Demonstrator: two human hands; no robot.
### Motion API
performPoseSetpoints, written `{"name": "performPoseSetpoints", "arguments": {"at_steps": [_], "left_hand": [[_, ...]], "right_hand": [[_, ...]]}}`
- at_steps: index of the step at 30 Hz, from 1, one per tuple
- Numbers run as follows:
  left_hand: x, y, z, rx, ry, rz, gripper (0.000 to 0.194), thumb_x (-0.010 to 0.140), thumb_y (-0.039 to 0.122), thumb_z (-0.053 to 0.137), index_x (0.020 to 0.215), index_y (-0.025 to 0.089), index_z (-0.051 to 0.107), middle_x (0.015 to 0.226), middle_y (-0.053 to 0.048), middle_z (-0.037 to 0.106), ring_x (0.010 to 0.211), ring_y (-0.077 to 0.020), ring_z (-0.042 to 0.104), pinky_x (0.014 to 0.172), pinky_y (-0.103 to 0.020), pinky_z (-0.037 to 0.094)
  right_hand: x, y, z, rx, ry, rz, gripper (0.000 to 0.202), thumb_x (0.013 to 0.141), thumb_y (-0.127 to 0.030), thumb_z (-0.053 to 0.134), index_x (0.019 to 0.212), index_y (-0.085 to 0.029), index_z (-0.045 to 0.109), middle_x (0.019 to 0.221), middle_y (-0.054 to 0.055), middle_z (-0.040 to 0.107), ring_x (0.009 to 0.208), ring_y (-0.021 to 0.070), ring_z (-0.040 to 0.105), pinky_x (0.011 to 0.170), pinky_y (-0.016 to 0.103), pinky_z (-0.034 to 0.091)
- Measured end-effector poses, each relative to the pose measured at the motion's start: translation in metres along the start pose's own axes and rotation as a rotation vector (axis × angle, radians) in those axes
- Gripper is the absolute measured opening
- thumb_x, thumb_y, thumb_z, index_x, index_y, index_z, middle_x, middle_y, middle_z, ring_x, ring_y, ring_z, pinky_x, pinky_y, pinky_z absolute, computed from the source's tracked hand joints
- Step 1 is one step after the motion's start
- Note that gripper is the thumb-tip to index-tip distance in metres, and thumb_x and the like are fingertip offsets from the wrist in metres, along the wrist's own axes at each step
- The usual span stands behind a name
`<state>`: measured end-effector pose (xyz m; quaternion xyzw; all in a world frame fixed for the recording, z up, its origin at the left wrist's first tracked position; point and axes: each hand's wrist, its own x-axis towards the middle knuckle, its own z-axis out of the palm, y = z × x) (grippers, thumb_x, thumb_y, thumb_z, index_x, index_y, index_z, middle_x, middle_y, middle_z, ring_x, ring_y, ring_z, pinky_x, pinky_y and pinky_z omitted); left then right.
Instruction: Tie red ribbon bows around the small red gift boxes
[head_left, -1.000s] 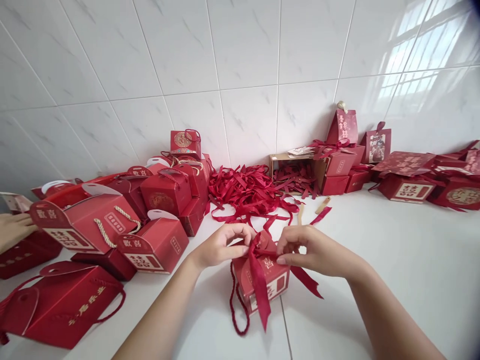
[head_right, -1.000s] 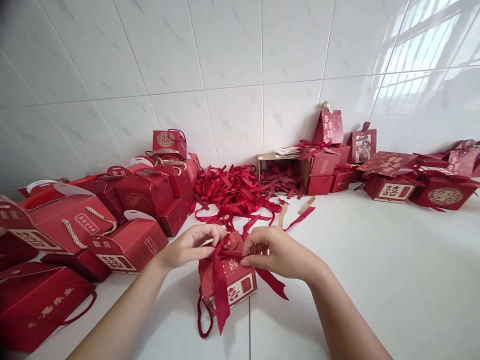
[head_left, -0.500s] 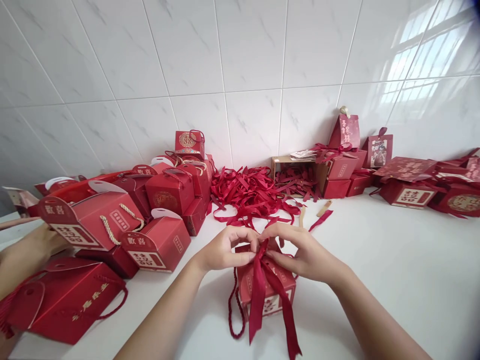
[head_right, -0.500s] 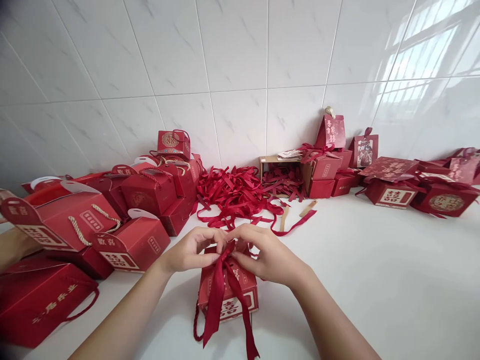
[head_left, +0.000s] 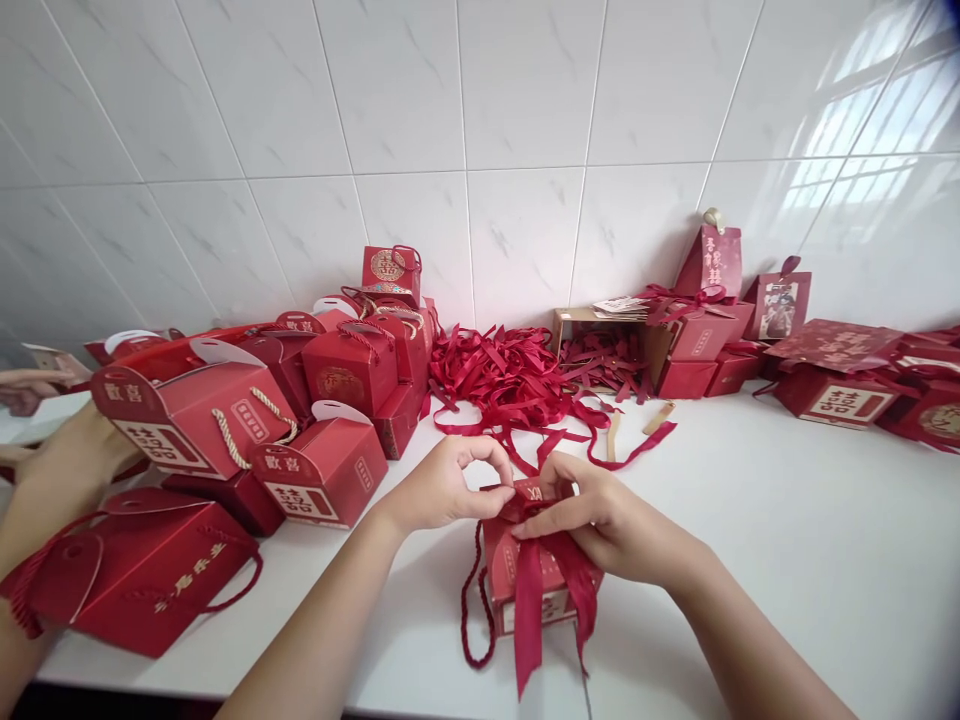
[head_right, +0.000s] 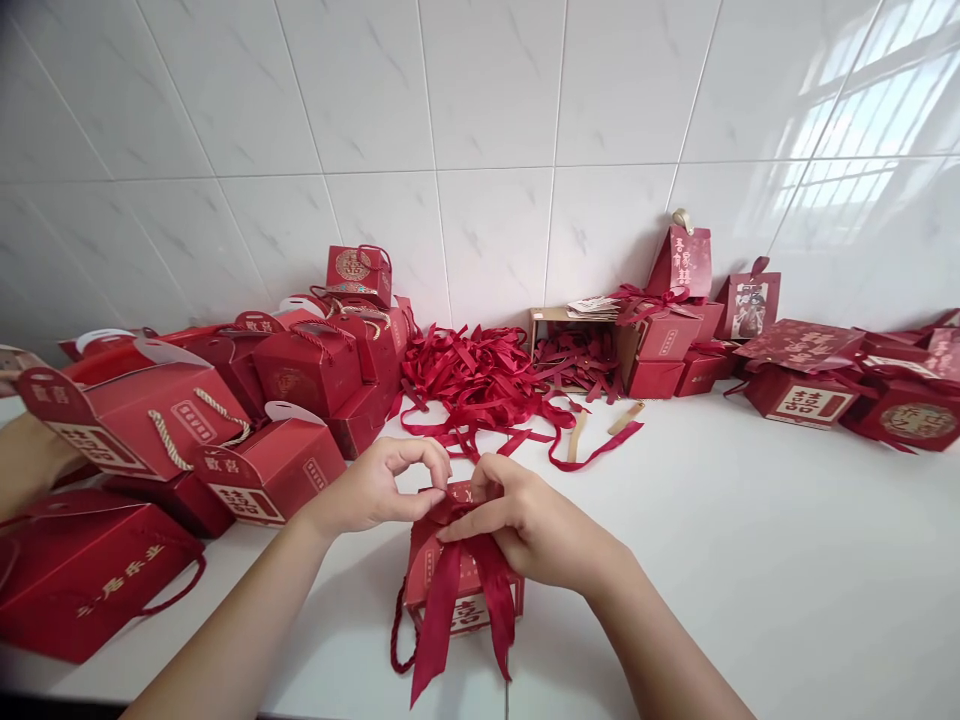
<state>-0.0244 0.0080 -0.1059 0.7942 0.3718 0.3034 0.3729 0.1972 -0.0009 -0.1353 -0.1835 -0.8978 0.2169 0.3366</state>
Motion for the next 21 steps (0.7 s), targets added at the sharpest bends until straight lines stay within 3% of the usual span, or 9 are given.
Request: {"name": "performPoseSetpoints", "arguments": {"at_steps": [8, 12, 16, 21], "left_hand": [[-0.0039, -0.0008, -0.009, 0.093, -0.005, -0.032, 0.005, 0.072, 0.015, 0.06, 0.076, 0.018, 0.059, 0.079, 0.0, 0.062, 0.079, -0.0147, 0.056, 0.077, -0.027, 0.045], [-0.0035, 0.0004, -0.0084, 0.092, -0.11, 0.009, 0.008, 0.075, 0.015, 0.058, 0.082, 0.018, 0.061, 0.085, -0.001, 0.062, 0.082, -0.0148, 0.057, 0.08, -0.027, 0.045], [-0.0036, 0.0006, -0.0092, 0.149, -0.19, 0.055, 0.007, 0.079, 0.025, 0.061, 0.076, 0.018, 0.06, 0.081, 0.0, 0.054, 0.08, -0.0147, 0.053, 0.08, -0.028, 0.044], [-0.0044, -0.002, -0.0076, 0.175, -0.233, 0.049, 0.017, 0.077, 0.033, 0.066, 0.088, 0.021, 0.062, 0.099, -0.003, 0.05, 0.097, -0.0183, 0.05, 0.094, -0.033, 0.039]], "right_hand": [[-0.0021, 0.0037, 0.0016, 0.039, -0.018, 0.019, 0.038, 0.085, -0.005, 0.051, 0.104, -0.032, 0.072, 0.089, 0.005, 0.049, 0.079, 0.0142, 0.049, 0.067, 0.027, 0.047], [-0.0022, 0.0035, 0.0014, 0.058, 0.004, 0.015, 0.044, 0.084, -0.001, 0.047, 0.102, -0.031, 0.072, 0.092, 0.005, 0.048, 0.081, 0.0138, 0.05, 0.068, 0.027, 0.047], [-0.0017, 0.0026, 0.0009, 0.084, 0.007, 0.023, 0.045, 0.082, 0.001, 0.048, 0.101, -0.031, 0.073, 0.093, 0.006, 0.049, 0.081, 0.0146, 0.051, 0.069, 0.029, 0.047], [-0.0023, 0.0031, 0.001, 0.093, 0.011, 0.02, 0.045, 0.082, 0.0, 0.047, 0.1, -0.031, 0.073, 0.092, 0.006, 0.048, 0.081, 0.0148, 0.05, 0.069, 0.029, 0.047]]}}
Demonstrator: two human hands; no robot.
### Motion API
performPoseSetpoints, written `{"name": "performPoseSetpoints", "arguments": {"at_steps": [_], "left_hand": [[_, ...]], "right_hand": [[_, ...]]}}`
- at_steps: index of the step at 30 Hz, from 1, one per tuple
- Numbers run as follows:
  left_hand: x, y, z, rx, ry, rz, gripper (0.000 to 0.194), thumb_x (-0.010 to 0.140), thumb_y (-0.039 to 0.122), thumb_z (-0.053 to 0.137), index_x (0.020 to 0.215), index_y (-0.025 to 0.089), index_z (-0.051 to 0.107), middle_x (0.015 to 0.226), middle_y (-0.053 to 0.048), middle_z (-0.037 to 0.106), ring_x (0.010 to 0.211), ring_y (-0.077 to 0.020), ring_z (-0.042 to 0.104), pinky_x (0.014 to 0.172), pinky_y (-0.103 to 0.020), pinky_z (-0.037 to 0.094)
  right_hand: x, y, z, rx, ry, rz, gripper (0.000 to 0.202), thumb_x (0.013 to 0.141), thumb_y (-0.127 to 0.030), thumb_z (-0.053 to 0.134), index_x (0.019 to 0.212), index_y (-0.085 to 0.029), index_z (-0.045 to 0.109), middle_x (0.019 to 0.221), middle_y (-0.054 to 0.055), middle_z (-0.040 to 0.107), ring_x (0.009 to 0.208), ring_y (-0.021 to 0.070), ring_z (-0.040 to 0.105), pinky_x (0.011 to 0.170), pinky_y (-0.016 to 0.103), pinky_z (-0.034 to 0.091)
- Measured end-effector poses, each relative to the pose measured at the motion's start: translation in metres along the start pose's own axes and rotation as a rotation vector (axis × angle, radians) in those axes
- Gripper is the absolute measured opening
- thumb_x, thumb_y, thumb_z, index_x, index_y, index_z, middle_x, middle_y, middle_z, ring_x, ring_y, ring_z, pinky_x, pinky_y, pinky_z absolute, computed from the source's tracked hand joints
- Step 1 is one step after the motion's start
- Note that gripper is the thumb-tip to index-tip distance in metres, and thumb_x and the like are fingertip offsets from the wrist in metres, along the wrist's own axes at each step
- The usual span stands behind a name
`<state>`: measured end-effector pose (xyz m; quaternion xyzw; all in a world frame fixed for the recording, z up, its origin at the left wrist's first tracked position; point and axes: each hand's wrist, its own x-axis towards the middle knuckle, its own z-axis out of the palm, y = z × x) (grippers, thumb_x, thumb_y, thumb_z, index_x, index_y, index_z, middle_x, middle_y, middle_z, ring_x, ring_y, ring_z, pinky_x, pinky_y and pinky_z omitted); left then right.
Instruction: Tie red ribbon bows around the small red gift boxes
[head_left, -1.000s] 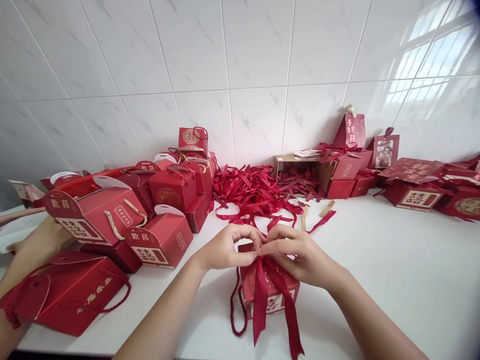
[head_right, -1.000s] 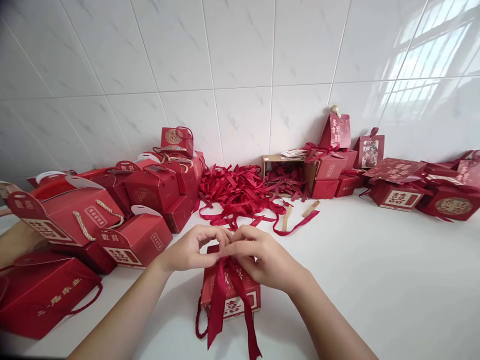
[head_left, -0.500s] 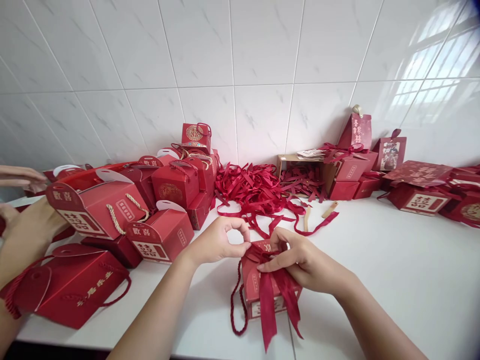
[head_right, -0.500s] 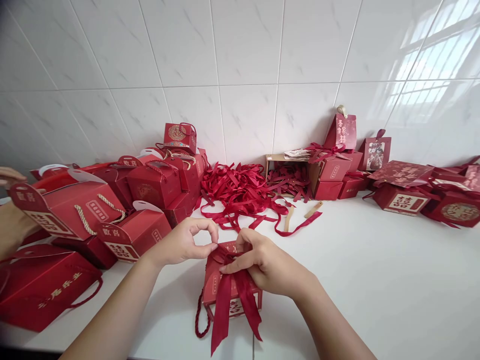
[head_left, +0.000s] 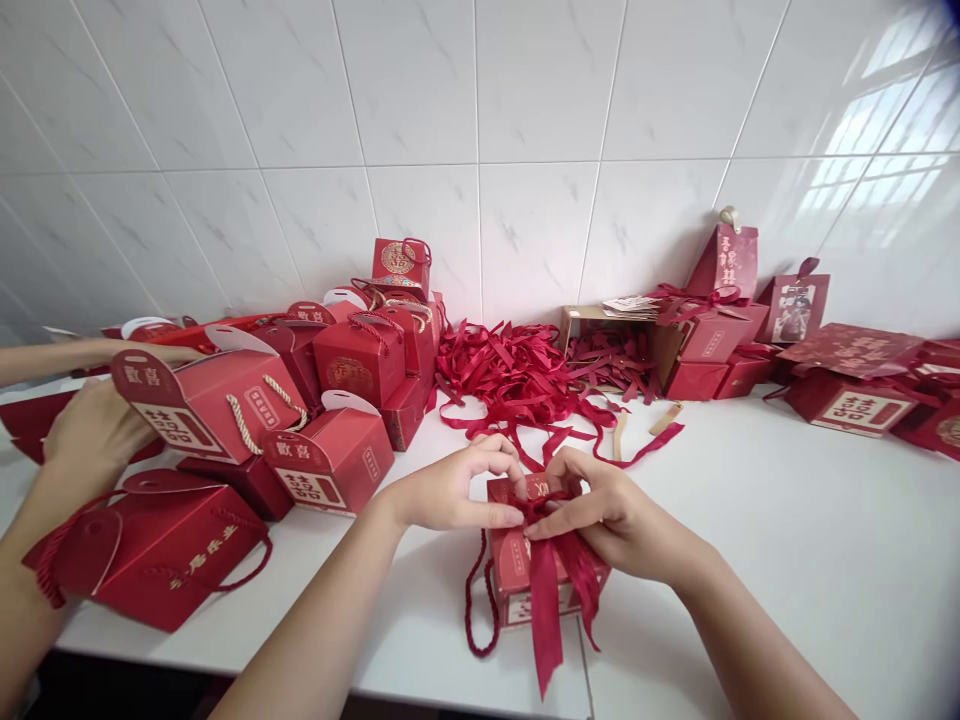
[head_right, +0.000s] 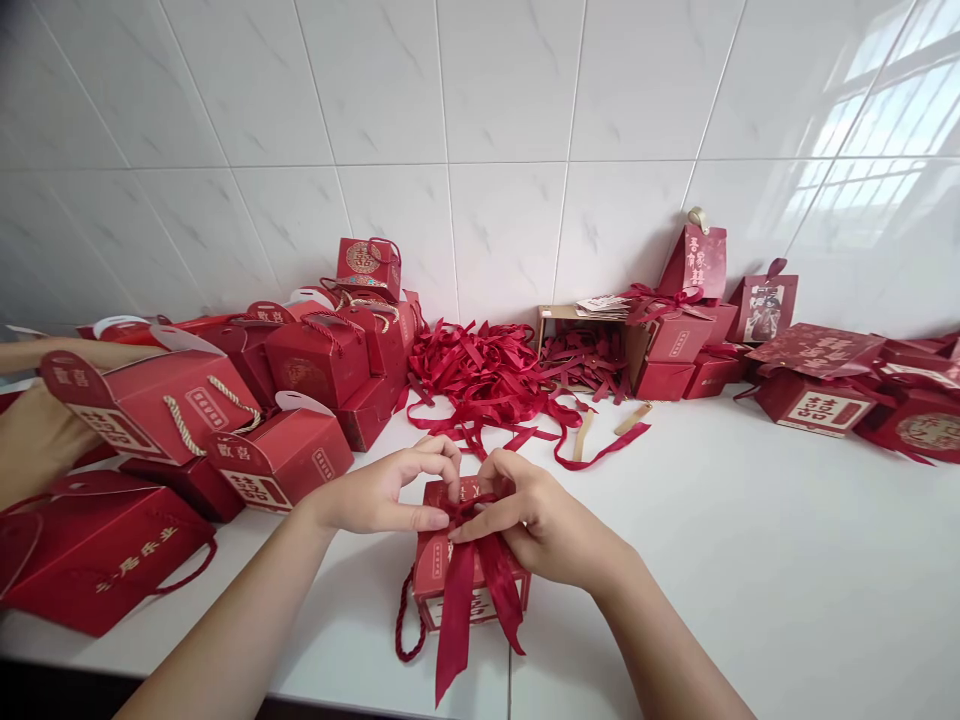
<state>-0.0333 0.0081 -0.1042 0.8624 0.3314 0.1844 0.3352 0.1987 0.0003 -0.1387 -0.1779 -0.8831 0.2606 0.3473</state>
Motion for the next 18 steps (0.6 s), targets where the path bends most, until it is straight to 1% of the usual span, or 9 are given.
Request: {"name": "performPoseSetpoints", "arguments": {"at_steps": [2, 5, 7, 10, 12, 14, 16, 18], "left_hand": [[0.0007, -0.0001, 0.0018, -0.013, -0.003, -0.003, 0.016, 0.075, 0.031, 0.068, 0.083, 0.02, 0.06, 0.107, -0.005, 0.049, 0.103, -0.0198, 0.048, 0.096, -0.034, 0.038], [0.0022, -0.0002, 0.0043, -0.066, 0.004, 0.016, 0.018, 0.073, 0.029, 0.069, 0.073, 0.018, 0.054, 0.119, -0.007, 0.048, 0.111, -0.0224, 0.047, 0.095, -0.034, 0.039], [0.003, -0.0007, 0.0051, -0.134, -0.001, 0.048, 0.018, 0.073, 0.028, 0.069, 0.073, 0.018, 0.054, 0.125, -0.008, 0.048, 0.115, -0.0243, 0.047, 0.093, -0.034, 0.04], [0.0034, -0.0023, 0.0046, -0.193, -0.003, 0.066, 0.013, 0.074, 0.028, 0.069, 0.078, 0.018, 0.06, 0.133, -0.009, 0.047, 0.121, -0.026, 0.046, 0.096, -0.036, 0.038], [0.0033, -0.0031, 0.0034, -0.194, 0.024, 0.047, 0.012, 0.076, 0.029, 0.068, 0.076, 0.019, 0.063, 0.134, -0.008, 0.049, 0.123, -0.0264, 0.044, 0.101, -0.039, 0.034], [0.0033, -0.0028, 0.0029, -0.22, 0.054, 0.04, 0.015, 0.078, 0.031, 0.066, 0.072, 0.018, 0.062, 0.131, -0.008, 0.052, 0.123, -0.0269, 0.044, 0.104, -0.042, 0.031], [0.0038, -0.0003, 0.0047, -0.267, 0.092, 0.042, 0.02, 0.081, 0.034, 0.062, 0.071, 0.017, 0.06, 0.127, -0.009, 0.055, 0.121, -0.0265, 0.046, 0.103, -0.042, 0.032], [0.0048, 0.0043, 0.0097, -0.303, 0.153, 0.035, 0.023, 0.086, 0.035, 0.055, 0.074, 0.017, 0.058, 0.121, -0.009, 0.057, 0.114, -0.024, 0.051, 0.099, -0.039, 0.037]], "right_hand": [[-0.0004, 0.0004, 0.0001, 0.006, 0.001, 0.001, 0.045, 0.082, 0.0, 0.047, 0.1, -0.032, 0.073, 0.093, 0.006, 0.048, 0.082, 0.0147, 0.05, 0.068, 0.029, 0.047], [-0.0001, 0.0, 0.0, 0.013, 0.006, 0.001, 0.044, 0.082, 0.0, 0.048, 0.099, -0.032, 0.073, 0.092, 0.005, 0.048, 0.08, 0.0143, 0.05, 0.068, 0.029, 0.047], [0.0007, -0.0009, -0.0001, 0.017, 0.019, -0.012, 0.043, 0.082, 0.0, 0.049, 0.098, -0.031, 0.074, 0.091, 0.005, 0.049, 0.08, 0.0142, 0.051, 0.069, 0.029, 0.047], [0.002, -0.0017, -0.0001, 0.014, 0.034, -0.027, 0.042, 0.082, -0.001, 0.049, 0.096, -0.03, 0.075, 0.09, 0.005, 0.049, 0.08, 0.0141, 0.051, 0.068, 0.029, 0.047], [0.0021, -0.0013, -0.0001, 0.007, 0.038, -0.026, 0.04, 0.084, -0.003, 0.048, 0.096, -0.031, 0.075, 0.09, 0.005, 0.049, 0.079, 0.0143, 0.051, 0.067, 0.029, 0.047], [0.0017, -0.0003, 0.0001, 0.005, 0.041, -0.026, 0.039, 0.085, -0.005, 0.048, 0.095, -0.031, 0.075, 0.089, 0.005, 0.048, 0.079, 0.0143, 0.05, 0.067, 0.029, 0.047], [0.0011, 0.0009, 0.0004, 0.006, 0.04, -0.024, 0.037, 0.086, -0.007, 0.048, 0.094, -0.031, 0.075, 0.088, 0.005, 0.047, 0.078, 0.0143, 0.049, 0.067, 0.029, 0.047], [0.0006, 0.0017, 0.0007, 0.01, 0.044, -0.024, 0.035, 0.086, -0.008, 0.05, 0.093, -0.031, 0.075, 0.088, 0.005, 0.046, 0.078, 0.0143, 0.049, 0.067, 0.029, 0.047]]}}
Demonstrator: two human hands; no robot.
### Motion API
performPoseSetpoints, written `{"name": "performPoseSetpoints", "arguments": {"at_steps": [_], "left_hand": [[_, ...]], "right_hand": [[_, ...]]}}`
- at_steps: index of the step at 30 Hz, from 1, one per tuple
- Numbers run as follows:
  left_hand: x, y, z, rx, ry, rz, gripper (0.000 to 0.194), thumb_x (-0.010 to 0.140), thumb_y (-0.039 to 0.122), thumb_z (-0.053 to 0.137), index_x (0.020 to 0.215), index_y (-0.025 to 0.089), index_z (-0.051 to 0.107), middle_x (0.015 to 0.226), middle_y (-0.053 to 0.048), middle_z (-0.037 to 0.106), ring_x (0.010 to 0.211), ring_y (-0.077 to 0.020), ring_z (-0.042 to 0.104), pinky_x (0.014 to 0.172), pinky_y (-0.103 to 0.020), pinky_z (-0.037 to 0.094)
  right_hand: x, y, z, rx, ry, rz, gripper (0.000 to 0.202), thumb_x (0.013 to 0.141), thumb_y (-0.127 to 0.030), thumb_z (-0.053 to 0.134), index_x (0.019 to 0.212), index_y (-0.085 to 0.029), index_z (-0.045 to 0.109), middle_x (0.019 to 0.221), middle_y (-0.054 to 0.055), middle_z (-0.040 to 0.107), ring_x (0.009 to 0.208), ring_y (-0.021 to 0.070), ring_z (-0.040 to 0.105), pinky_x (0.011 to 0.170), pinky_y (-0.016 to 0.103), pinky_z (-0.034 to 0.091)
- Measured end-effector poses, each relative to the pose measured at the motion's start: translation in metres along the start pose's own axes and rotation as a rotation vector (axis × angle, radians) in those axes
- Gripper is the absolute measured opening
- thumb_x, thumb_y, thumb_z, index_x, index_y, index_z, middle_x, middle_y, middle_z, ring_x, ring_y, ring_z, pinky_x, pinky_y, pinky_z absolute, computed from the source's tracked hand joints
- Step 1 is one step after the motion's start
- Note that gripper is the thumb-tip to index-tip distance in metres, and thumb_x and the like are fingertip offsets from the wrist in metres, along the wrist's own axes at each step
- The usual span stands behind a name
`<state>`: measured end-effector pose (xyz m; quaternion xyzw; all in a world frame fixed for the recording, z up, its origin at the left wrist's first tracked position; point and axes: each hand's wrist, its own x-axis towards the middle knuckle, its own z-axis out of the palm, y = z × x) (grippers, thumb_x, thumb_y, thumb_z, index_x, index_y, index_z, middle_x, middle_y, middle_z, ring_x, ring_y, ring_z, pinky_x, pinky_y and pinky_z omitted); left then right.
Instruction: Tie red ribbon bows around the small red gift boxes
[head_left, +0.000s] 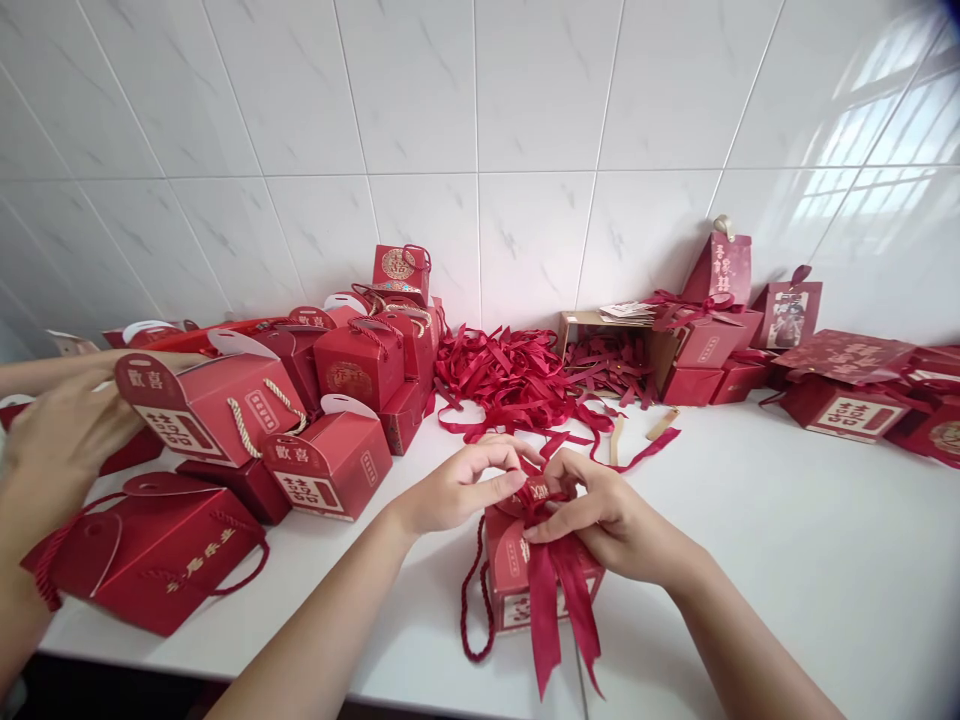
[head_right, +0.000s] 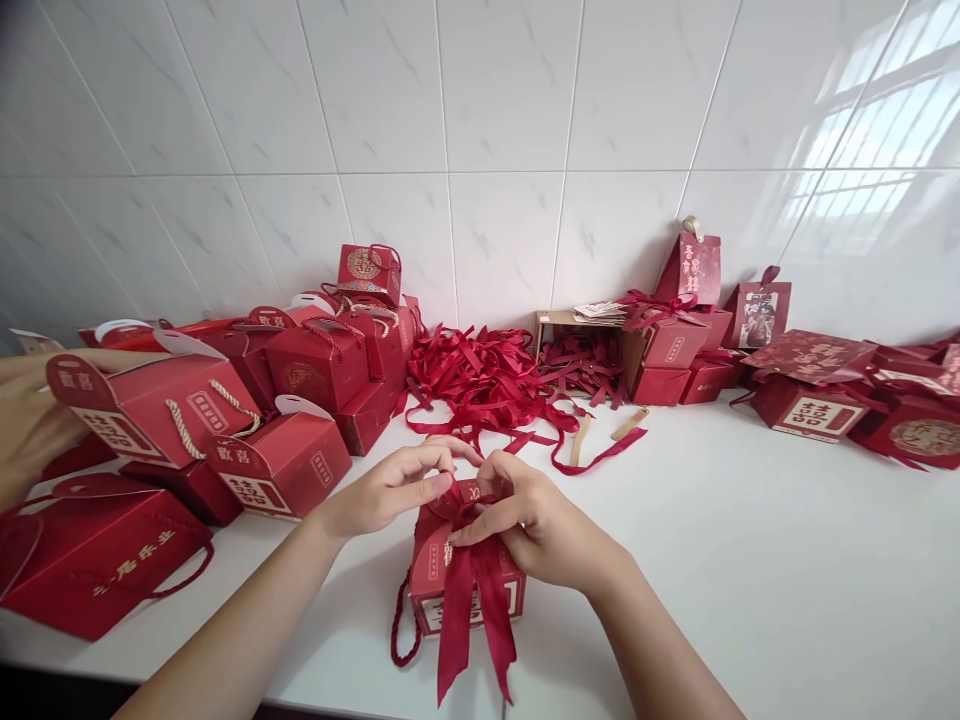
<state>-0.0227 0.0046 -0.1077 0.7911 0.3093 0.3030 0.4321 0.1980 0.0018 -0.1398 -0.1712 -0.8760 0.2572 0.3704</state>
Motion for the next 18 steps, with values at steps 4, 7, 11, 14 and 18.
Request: {"name": "performPoseSetpoints", "arguments": {"at_steps": [4, 7, 11, 14, 18], "left_hand": [[0.001, 0.006, 0.017, 0.005, 0.112, -0.004, 0.021, 0.087, 0.035, 0.052, 0.076, 0.017, 0.055, 0.101, -0.005, 0.061, 0.092, -0.0178, 0.057, 0.085, -0.031, 0.044], [0.002, 0.009, 0.026, 0.031, 0.207, 0.0, 0.016, 0.082, 0.03, 0.06, 0.074, 0.018, 0.054, 0.09, -0.003, 0.063, 0.085, -0.0168, 0.058, 0.081, -0.03, 0.045], [0.005, 0.009, 0.03, 0.032, 0.252, 0.003, 0.014, 0.078, 0.026, 0.064, 0.069, 0.017, 0.057, 0.081, -0.003, 0.066, 0.08, -0.0173, 0.061, 0.08, -0.031, 0.047], [0.006, 0.005, 0.032, -0.009, 0.281, -0.017, 0.018, 0.076, 0.027, 0.066, 0.065, 0.018, 0.056, 0.077, -0.003, 0.067, 0.076, -0.0167, 0.062, 0.075, -0.03, 0.049], [0.006, 0.002, 0.034, -0.034, 0.313, -0.031, 0.016, 0.075, 0.027, 0.067, 0.066, 0.017, 0.058, 0.077, -0.003, 0.068, 0.074, -0.0158, 0.062, 0.072, -0.028, 0.048]], "right_hand": [[0.0, 0.001, 0.0, 0.008, 0.024, -0.023, 0.038, 0.086, -0.006, 0.049, 0.095, -0.032, 0.075, 0.087, 0.004, 0.046, 0.079, 0.0145, 0.05, 0.068, 0.028, 0.047], [0.0, 0.001, 0.0, 0.01, 0.031, -0.039, 0.039, 0.085, -0.005, 0.049, 0.096, -0.032, 0.075, 0.088, 0.005, 0.048, 0.08, 0.0145, 0.051, 0.067, 0.028, 0.048], [0.0, 0.001, 0.0, 0.003, 0.039, -0.042, 0.036, 0.085, -0.005, 0.049, 0.089, -0.029, 0.075, 0.089, 0.005, 0.049, 0.08, 0.0143, 0.052, 0.067, 0.027, 0.048], [0.0, 0.0, -0.002, -0.016, 0.078, -0.049, 0.031, 0.085, -0.005, 0.045, 0.078, -0.023, 0.069, 0.087, 0.005, 0.051, 0.079, 0.0142, 0.054, 0.066, 0.027, 0.047], [0.0, 0.001, -0.004, -0.062, 0.175, -0.031, 0.019, 0.084, -0.006, 0.048, 0.072, -0.021, 0.047, 0.075, 0.002, 0.052, 0.069, 0.0134, 0.05, 0.059, 0.025, 0.042]]}}
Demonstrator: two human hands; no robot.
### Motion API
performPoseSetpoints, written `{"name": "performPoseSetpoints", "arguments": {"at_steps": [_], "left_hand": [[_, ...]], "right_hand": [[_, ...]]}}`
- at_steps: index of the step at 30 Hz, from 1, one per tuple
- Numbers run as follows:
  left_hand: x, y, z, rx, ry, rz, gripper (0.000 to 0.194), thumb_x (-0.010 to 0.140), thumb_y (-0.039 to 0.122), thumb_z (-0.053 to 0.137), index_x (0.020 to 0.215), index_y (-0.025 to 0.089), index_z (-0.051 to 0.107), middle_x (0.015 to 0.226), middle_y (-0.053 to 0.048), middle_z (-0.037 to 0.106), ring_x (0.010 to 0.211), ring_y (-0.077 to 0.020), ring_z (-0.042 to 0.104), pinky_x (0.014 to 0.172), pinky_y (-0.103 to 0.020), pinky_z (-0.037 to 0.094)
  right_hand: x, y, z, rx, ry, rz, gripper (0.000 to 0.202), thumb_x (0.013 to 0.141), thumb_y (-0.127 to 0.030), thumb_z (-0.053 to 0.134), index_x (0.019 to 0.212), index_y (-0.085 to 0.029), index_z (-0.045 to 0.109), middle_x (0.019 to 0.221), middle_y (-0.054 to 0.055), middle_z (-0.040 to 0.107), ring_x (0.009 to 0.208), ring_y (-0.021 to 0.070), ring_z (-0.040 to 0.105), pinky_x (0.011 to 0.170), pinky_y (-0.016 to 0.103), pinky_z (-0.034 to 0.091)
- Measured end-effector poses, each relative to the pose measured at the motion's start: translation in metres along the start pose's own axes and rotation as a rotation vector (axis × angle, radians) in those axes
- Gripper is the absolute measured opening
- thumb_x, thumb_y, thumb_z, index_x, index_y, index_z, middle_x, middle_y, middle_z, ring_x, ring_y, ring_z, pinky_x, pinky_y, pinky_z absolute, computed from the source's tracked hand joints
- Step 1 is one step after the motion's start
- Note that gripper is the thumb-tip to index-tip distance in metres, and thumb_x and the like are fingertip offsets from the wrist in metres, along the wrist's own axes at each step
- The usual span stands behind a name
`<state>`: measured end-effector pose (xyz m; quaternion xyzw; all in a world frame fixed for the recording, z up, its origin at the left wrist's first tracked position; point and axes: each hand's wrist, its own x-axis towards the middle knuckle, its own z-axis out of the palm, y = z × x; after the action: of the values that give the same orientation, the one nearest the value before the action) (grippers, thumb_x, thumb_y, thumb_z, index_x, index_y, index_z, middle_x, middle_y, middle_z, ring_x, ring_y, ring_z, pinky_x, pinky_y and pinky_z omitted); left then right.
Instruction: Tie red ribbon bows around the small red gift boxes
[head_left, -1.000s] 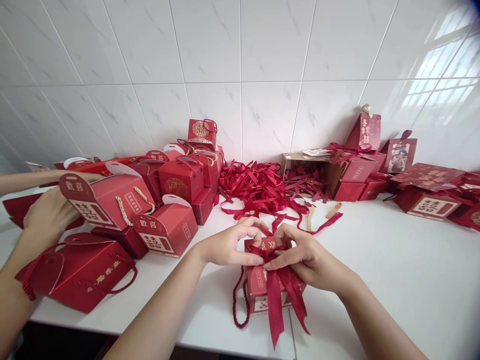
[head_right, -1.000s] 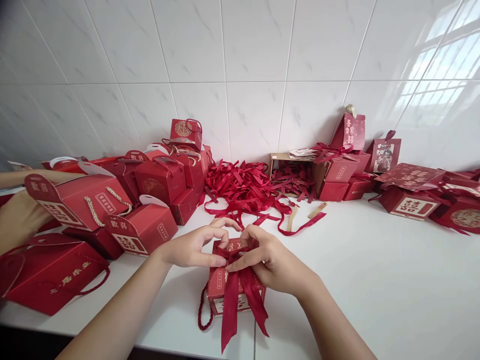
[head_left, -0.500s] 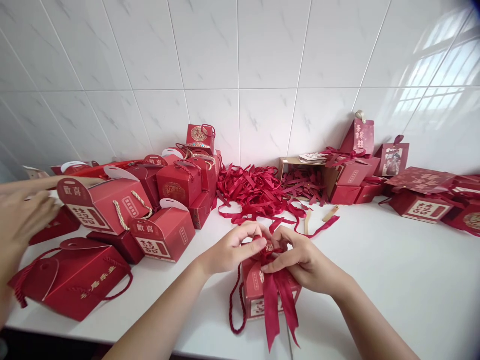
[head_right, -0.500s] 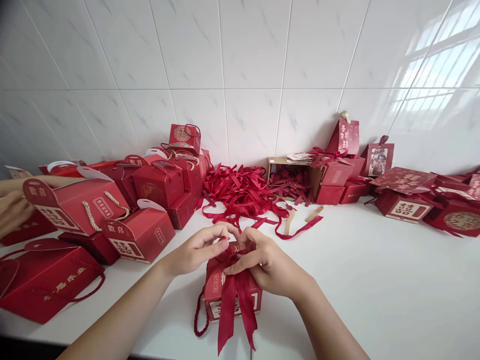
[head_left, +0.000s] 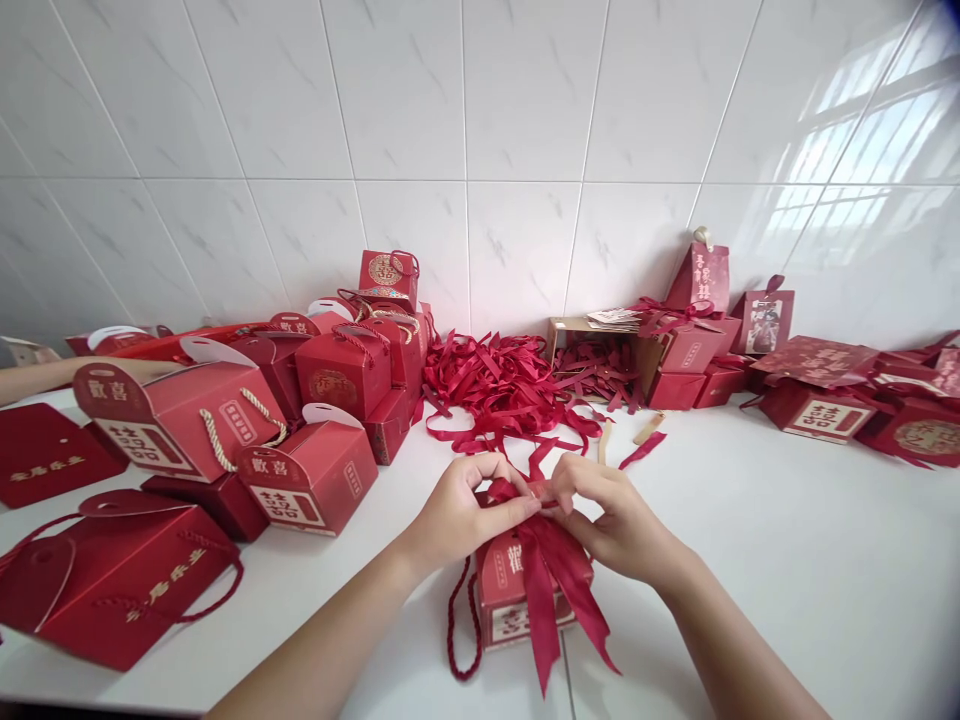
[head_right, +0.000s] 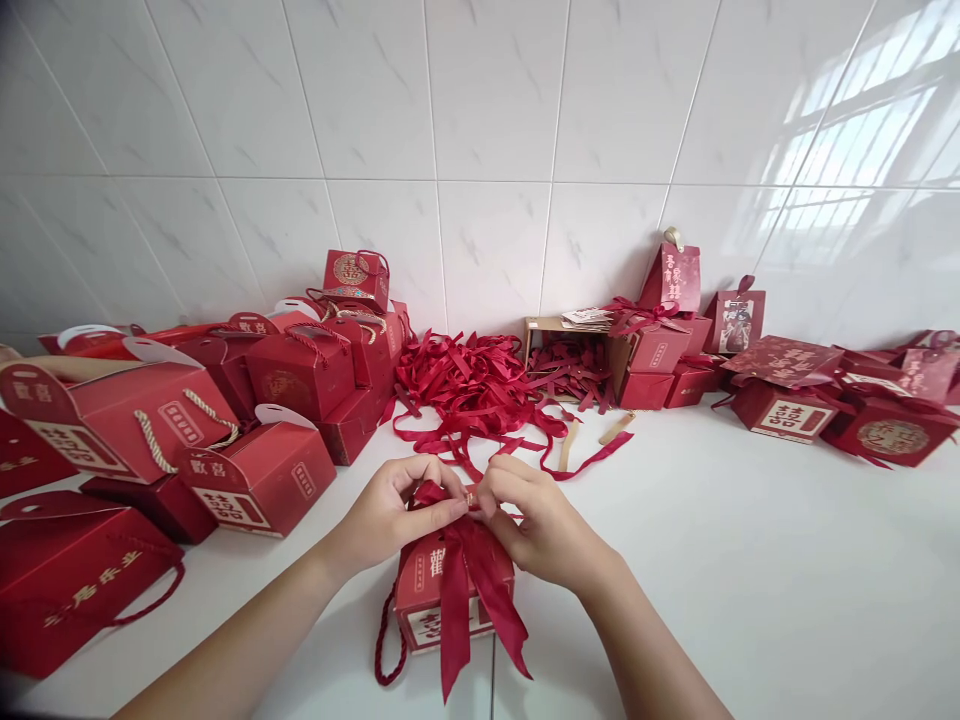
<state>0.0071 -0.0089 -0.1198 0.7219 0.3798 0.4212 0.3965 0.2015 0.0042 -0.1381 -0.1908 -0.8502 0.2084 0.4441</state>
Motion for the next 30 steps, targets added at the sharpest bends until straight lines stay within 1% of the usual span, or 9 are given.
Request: {"name": "performPoseSetpoints", "arguments": {"at_steps": [3, 10, 14, 19, 21, 23, 25, 27, 30], "left_hand": [[0.0, -0.001, 0.001, -0.027, -0.01, -0.01, 0.016, 0.075, 0.025, 0.068, 0.067, 0.017, 0.058, 0.076, -0.003, 0.068, 0.073, -0.0157, 0.061, 0.072, -0.029, 0.048], [0.002, -0.004, -0.001, -0.032, -0.033, -0.028, 0.015, 0.073, 0.024, 0.069, 0.068, 0.015, 0.058, 0.075, -0.003, 0.066, 0.072, -0.0158, 0.061, 0.072, -0.029, 0.048], [0.003, -0.005, -0.003, 0.001, -0.047, -0.035, 0.014, 0.072, 0.024, 0.07, 0.067, 0.015, 0.061, 0.075, -0.004, 0.066, 0.077, -0.0177, 0.062, 0.076, -0.031, 0.048], [0.004, -0.003, -0.006, -0.007, -0.077, -0.068, 0.012, 0.068, 0.02, 0.073, 0.067, 0.015, 0.062, 0.082, -0.005, 0.068, 0.083, -0.0186, 0.063, 0.083, -0.032, 0.047], [0.004, -0.003, -0.01, -0.011, -0.096, -0.073, 0.014, 0.066, 0.02, 0.075, 0.069, 0.015, 0.062, 0.084, -0.005, 0.069, 0.086, -0.0188, 0.063, 0.084, -0.031, 0.047], [0.003, -0.004, -0.013, -0.014, -0.123, -0.071, 0.018, 0.065, 0.022, 0.077, 0.076, 0.016, 0.064, 0.088, -0.005, 0.068, 0.088, -0.0186, 0.063, 0.084, -0.03, 0.046], [0.003, -0.005, -0.015, -0.025, -0.138, -0.081, 0.02, 0.068, 0.026, 0.075, 0.083, 0.017, 0.065, 0.092, -0.005, 0.068, 0.089, -0.0182, 0.062, 0.082, -0.029, 0.046], [0.004, -0.006, -0.016, -0.037, -0.129, -0.097, 0.019, 0.074, 0.03, 0.071, 0.086, 0.017, 0.065, 0.095, -0.005, 0.068, 0.088, -0.0183, 0.062, 0.079, -0.029, 0.047], [0.004, -0.007, -0.014, -0.021, -0.106, -0.102, 0.016, 0.076, 0.031, 0.069, 0.083, 0.017, 0.065, 0.093, -0.006, 0.069, 0.087, -0.0186, 0.062, 0.079, -0.03, 0.047]], "right_hand": [[0.0, 0.003, -0.001, -0.013, 0.02, 0.008, 0.022, 0.082, -0.005, 0.05, 0.071, -0.021, 0.04, 0.072, 0.0, 0.051, 0.067, 0.0129, 0.049, 0.059, 0.024, 0.04], [-0.003, 0.008, -0.006, -0.021, -0.007, 0.021, 0.026, 0.078, -0.001, 0.048, 0.067, -0.021, 0.037, 0.071, 0.0, 0.05, 0.069, 0.0137, 0.05, 0.061, 0.025, 0.042], [-0.005, 0.011, -0.012, -0.067, -0.021, 0.044, 0.027, 0.076, 0.0, 0.047, 0.065, -0.021, 0.036, 0.07, 0.001, 0.05, 0.067, 0.0136, 0.049, 0.06, 0.025, 0.04], [-0.006, 0.013, -0.017, -0.095, -0.003, 0.029, 0.029, 0.075, 0.004, 0.047, 0.064, -0.021, 0.035, 0.067, -0.001, 0.05, 0.065, 0.0123, 0.047, 0.059, 0.024, 0.039], [-0.005, 0.014, -0.017, -0.088, 0.009, 0.028, 0.029, 0.075, 0.004, 0.047, 0.065, -0.021, 0.037, 0.068, -0.001, 0.051, 0.066, 0.0122, 0.048, 0.06, 0.024, 0.039], [-0.003, 0.014, -0.017, -0.074, 0.028, 0.032, 0.027, 0.076, 0.004, 0.047, 0.068, -0.021, 0.041, 0.071, -0.001, 0.053, 0.069, 0.0123, 0.05, 0.062, 0.024, 0.041], [-0.002, 0.013, -0.017, -0.058, 0.031, 0.062, 0.024, 0.077, 0.003, 0.049, 0.075, -0.021, 0.047, 0.077, 0.0, 0.056, 0.074, 0.0129, 0.052, 0.066, 0.025, 0.043], [-0.001, 0.011, -0.018, -0.04, 0.014, 0.131, 0.023, 0.077, 0.0, 0.051, 0.083, -0.022, 0.05, 0.085, 0.001, 0.057, 0.078, 0.0136, 0.052, 0.069, 0.026, 0.044], [-0.001, 0.009, -0.019, -0.019, -0.037, 0.262, 0.02, 0.077, -0.005, 0.055, 0.087, -0.021, 0.051, 0.085, 0.001, 0.057, 0.074, 0.0131, 0.051, 0.065, 0.025, 0.045]]}}
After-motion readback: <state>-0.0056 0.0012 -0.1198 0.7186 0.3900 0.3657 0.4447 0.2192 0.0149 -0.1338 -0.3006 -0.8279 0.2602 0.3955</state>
